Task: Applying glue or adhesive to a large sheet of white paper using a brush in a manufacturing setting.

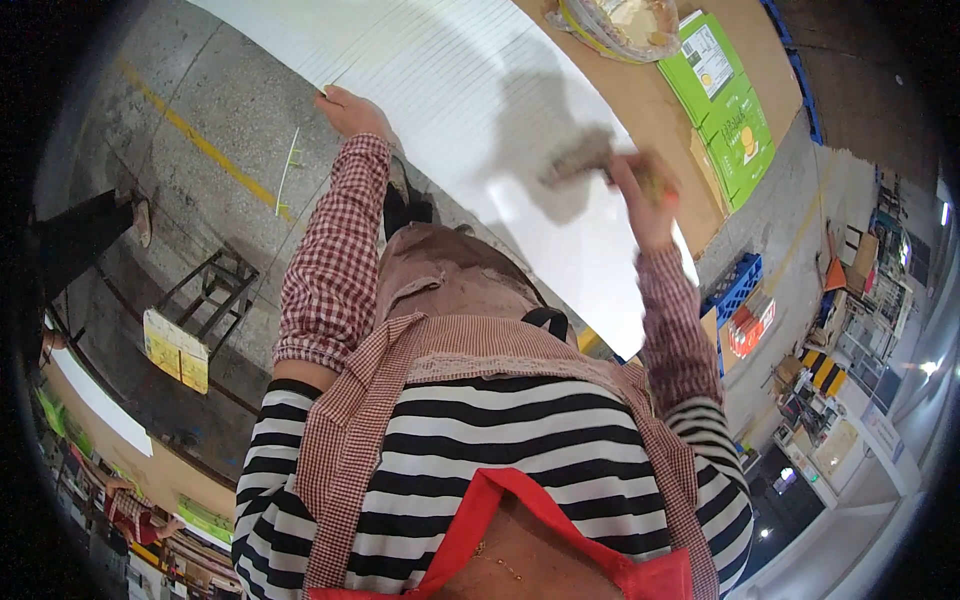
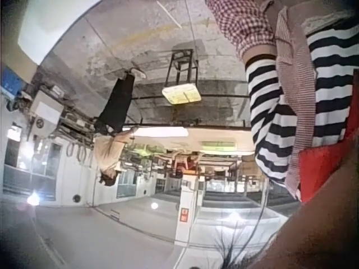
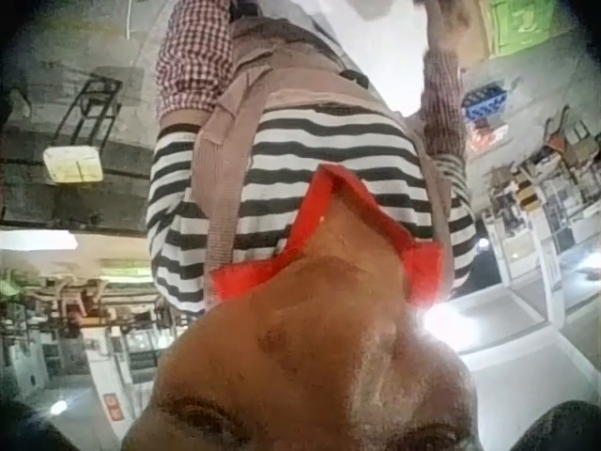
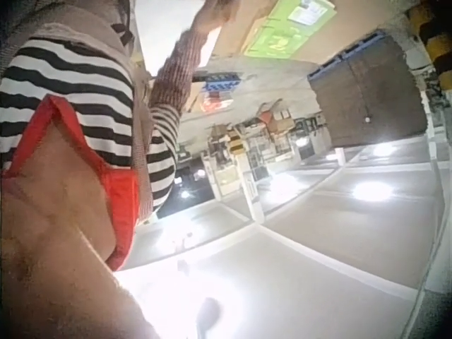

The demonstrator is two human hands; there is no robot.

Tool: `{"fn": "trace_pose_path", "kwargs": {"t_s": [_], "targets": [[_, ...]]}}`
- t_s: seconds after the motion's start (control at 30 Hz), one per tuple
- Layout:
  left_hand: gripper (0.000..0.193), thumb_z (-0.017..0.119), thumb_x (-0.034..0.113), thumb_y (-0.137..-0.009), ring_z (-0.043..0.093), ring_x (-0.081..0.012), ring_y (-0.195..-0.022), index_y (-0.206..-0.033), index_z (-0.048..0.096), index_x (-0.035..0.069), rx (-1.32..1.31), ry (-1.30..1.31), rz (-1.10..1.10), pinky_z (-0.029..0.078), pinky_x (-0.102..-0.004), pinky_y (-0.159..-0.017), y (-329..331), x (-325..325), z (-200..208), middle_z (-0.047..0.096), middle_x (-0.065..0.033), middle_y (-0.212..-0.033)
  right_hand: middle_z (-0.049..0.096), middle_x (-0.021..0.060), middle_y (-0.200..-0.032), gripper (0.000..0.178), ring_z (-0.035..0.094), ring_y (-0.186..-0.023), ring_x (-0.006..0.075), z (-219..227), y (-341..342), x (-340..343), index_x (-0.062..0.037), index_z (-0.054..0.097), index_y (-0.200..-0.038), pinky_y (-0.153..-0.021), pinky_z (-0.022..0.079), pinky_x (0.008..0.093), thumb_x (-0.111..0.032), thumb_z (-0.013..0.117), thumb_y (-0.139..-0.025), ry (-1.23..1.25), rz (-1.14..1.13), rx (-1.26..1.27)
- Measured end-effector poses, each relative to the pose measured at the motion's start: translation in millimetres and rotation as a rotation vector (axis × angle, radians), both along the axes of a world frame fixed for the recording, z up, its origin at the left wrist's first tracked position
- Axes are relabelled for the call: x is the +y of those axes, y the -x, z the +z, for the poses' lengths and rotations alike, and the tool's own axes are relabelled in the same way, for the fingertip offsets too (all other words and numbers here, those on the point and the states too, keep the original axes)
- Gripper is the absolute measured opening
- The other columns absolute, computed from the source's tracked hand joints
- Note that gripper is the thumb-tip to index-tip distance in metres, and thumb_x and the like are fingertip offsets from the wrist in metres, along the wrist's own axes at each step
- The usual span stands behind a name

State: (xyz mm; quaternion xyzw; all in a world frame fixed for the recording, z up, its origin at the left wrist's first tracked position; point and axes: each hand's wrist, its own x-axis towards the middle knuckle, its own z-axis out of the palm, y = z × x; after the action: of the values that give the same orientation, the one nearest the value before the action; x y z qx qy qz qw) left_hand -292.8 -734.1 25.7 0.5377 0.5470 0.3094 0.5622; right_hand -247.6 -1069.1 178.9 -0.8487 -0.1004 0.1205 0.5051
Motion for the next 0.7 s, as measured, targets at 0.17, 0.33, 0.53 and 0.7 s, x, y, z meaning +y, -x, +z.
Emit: {"fn": "trace_pose_path", "kwargs": {"t_s": [0.17,0.33,0.53,0.7], "targets": [[0.052,0.023,0.036,-0.099,0.045,-0.0377,-0.114,-0.133,0.028,-0.004,-0.066,0.041,0.006,0.038,-0.0422,-0.094,-9,-8,-4,0.042,-0.0278,-0.126,0.064,0.0074,-0.080,0.015,0.060,-0.074,0.0163,-40,-76,161,-0.0034,0.064,-0.087,-0.072,0.049,0.0290,-0.018,0.066,-0.082,-0.168,0.243,-0.151],[0.051,0.024,0.036,-0.099,0.046,-0.0360,-0.111,-0.132,0.031,-0.003,-0.092,0.014,-0.034,0.038,-0.0416,-0.092,-7,-2,-16,0.044,-0.0262,-0.125,0.063,0.0061,-0.076,0.010,0.059,-0.070,0.0122,-75,-93,170,-0.0019,0.063,-0.084,-0.066,0.049,0.0255,-0.010,0.067,-0.080,-0.116,0.361,-0.280],[0.056,0.023,0.040,-0.099,0.046,-0.0376,-0.113,-0.132,0.029,-0.004,-0.067,0.054,-0.006,0.037,-0.0428,-0.095,-12,-2,-3,0.041,-0.0262,-0.128,0.060,0.0020,-0.072,0.011,0.054,-0.066,0.0065,-47,-6,-9,-0.0010,0.062,-0.078,-0.060,0.044,0.0208,-0.009,0.070,-0.079,0.105,0.107,-0.020],[0.057,0.025,0.040,-0.098,0.046,-0.0362,-0.112,-0.131,0.029,-0.007,-0.089,0.144,0.174,0.037,-0.0404,-0.096,-14,9,-19,0.041,-0.0264,-0.126,0.057,0.0022,-0.070,0.008,0.056,-0.062,0.0083,-16,28,-93,-0.0003,0.058,-0.077,-0.057,0.046,0.0218,-0.003,0.065,-0.081,0.107,0.014,0.225]]}}
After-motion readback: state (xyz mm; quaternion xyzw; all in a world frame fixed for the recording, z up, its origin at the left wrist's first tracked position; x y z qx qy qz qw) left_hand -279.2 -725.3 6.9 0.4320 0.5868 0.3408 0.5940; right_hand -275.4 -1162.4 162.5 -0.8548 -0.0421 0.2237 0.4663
